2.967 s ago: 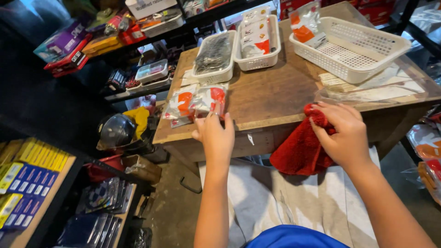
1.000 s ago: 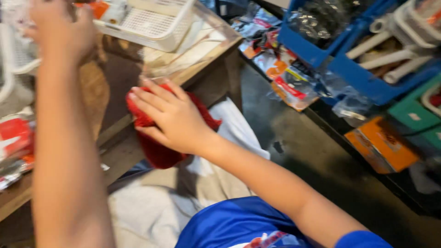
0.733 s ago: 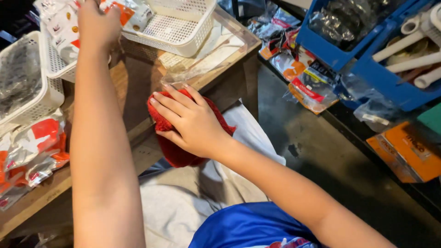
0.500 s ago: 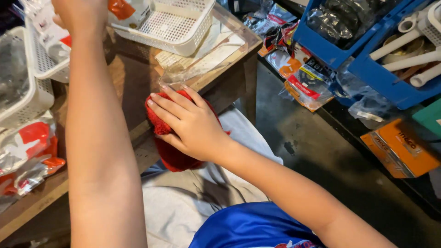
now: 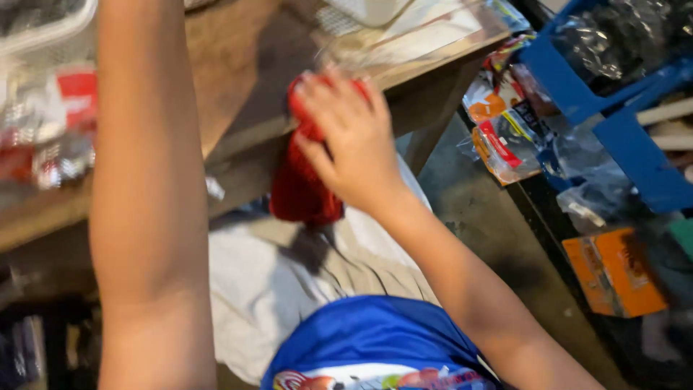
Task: The person is wiping down storage bins and packaged parts using a red cleaning cloth.
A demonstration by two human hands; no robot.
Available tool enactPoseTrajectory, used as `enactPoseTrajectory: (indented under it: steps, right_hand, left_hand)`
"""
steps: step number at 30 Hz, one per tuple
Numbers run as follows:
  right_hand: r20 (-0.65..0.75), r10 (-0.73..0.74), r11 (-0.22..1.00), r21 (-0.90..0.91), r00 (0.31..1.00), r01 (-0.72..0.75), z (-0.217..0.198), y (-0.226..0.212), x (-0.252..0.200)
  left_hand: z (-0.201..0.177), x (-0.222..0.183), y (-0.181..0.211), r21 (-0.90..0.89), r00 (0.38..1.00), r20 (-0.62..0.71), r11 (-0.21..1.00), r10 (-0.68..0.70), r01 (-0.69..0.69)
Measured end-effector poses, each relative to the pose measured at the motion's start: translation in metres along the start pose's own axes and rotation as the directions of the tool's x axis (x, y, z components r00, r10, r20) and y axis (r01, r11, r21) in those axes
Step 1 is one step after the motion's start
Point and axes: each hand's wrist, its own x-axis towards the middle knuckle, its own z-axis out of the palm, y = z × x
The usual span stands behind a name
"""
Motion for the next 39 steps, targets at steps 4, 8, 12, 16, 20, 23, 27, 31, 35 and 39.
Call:
enactPoseTrajectory:
  steps: [4, 8, 12, 16, 20, 23, 27, 31, 35, 39]
  right_hand:
    - [-0.104, 0.041, 0.999, -0.008, 0.994, -0.042, 0.012, -0.013, -0.007]
    - [-0.128, 0.049, 0.983, 0.180, 0.991, -0.026, 0.000, -0.021, -0.004]
    - [-0.168, 0.328, 0.704, 0.699, 0.930, -0.122, -0.020, -0.010, -0.004]
    - [-0.628, 0.384, 0.897, 0.428, 0.677, -0.111, -0.052, 0.010, 0.020]
    - [-0.740, 0.173, 0.941, 0.319, 0.650, 0.113, -0.066, 0.006, 0.048]
    - [-0.631, -0.049, 0.991, 0.068, 0.774, 0.118, -0.047, -0.014, 0.072]
    - [-0.213, -0.087, 0.927, 0.341, 0.973, 0.157, 0.002, -0.008, 0.088]
    - [0.352, -0.076, 0.962, 0.272, 0.933, -0.024, -0.010, -0.015, 0.091]
    - [0.376, -0.114, 0.991, 0.113, 0.920, 0.076, -0.018, -0.027, 0.071]
    - [0.354, -0.091, 0.996, 0.021, 0.931, 0.090, -0.017, -0.025, 0.054]
  left_hand:
    - [-0.019, -0.060, -0.002, 0.022, 0.997, 0.049, 0.998, -0.065, 0.064]
    - [-0.063, -0.069, 0.005, 0.073, 0.997, 0.045, 0.996, -0.056, 0.053]
    - [-0.017, -0.047, -0.020, -0.329, 0.850, -0.265, 0.786, 0.456, -0.524]
    - [-0.011, -0.044, -0.026, -0.350, 0.839, -0.220, 0.762, 0.497, -0.544]
    - [-0.029, -0.058, -0.012, 0.092, 0.814, -0.456, 0.929, 0.360, -0.359]
    - [-0.038, -0.097, 0.003, 0.044, 0.874, -0.410, 0.963, 0.260, -0.266]
    - [-0.028, -0.118, -0.011, -0.004, 0.934, -0.253, 0.965, 0.251, -0.261]
    - [-0.021, -0.096, -0.040, -0.333, 0.895, -0.233, 0.834, 0.380, -0.441]
    - [-0.037, -0.098, -0.049, -0.637, 0.921, -0.140, 0.679, 0.363, -0.364]
    - [-0.042, -0.097, -0.054, -0.653, 0.895, -0.088, 0.653, 0.438, -0.384]
